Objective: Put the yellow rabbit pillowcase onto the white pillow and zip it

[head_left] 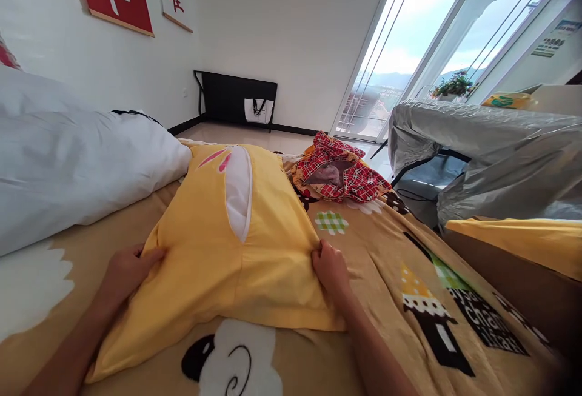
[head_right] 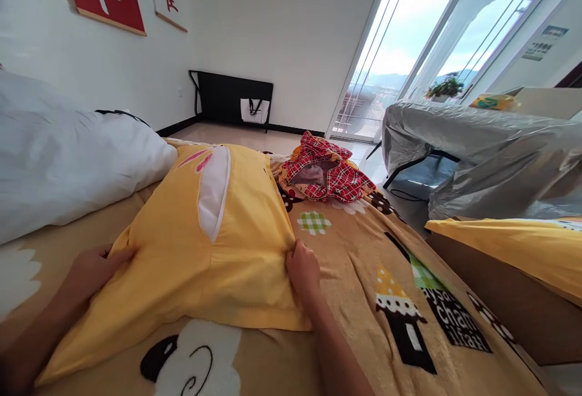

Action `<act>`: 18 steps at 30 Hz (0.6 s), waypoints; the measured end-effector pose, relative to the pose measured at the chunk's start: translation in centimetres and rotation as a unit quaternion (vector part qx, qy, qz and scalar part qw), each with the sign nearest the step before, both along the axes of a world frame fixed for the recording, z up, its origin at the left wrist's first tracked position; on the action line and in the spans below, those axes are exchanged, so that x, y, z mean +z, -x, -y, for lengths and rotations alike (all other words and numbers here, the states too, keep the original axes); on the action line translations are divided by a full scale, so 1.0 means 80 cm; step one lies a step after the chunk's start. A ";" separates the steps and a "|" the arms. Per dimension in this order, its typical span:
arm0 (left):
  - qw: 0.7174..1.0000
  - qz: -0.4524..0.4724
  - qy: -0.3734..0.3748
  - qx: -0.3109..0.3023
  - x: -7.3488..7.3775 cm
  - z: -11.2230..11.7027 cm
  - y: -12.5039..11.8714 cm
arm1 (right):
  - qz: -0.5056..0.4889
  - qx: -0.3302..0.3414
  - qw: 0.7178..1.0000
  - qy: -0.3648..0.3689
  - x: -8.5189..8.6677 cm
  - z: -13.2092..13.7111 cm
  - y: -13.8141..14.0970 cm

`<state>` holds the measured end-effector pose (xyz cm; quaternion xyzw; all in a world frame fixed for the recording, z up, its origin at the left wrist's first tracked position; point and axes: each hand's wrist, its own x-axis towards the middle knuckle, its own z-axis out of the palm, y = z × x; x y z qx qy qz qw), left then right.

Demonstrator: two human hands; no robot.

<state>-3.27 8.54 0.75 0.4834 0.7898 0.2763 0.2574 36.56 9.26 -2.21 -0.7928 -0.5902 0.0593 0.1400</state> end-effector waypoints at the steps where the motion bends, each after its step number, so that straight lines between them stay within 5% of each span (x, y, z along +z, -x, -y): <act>1: 1.000 -0.029 0.003 -0.004 -0.001 0.000 0.000 | -0.007 0.007 1.000 -0.017 -0.001 0.000 0.002; 7: 0.973 -0.211 -0.096 -0.021 -0.003 0.007 -0.009 | -0.068 0.032 0.995 -0.069 0.005 0.008 0.002; 13: 0.986 -0.153 0.003 -0.073 -0.008 0.003 -0.001 | -0.024 0.044 0.992 0.118 0.026 0.050 0.006; 18: 0.995 -0.091 -0.024 -0.030 -0.010 -0.003 0.002 | -0.031 0.094 0.991 0.086 0.015 0.063 0.032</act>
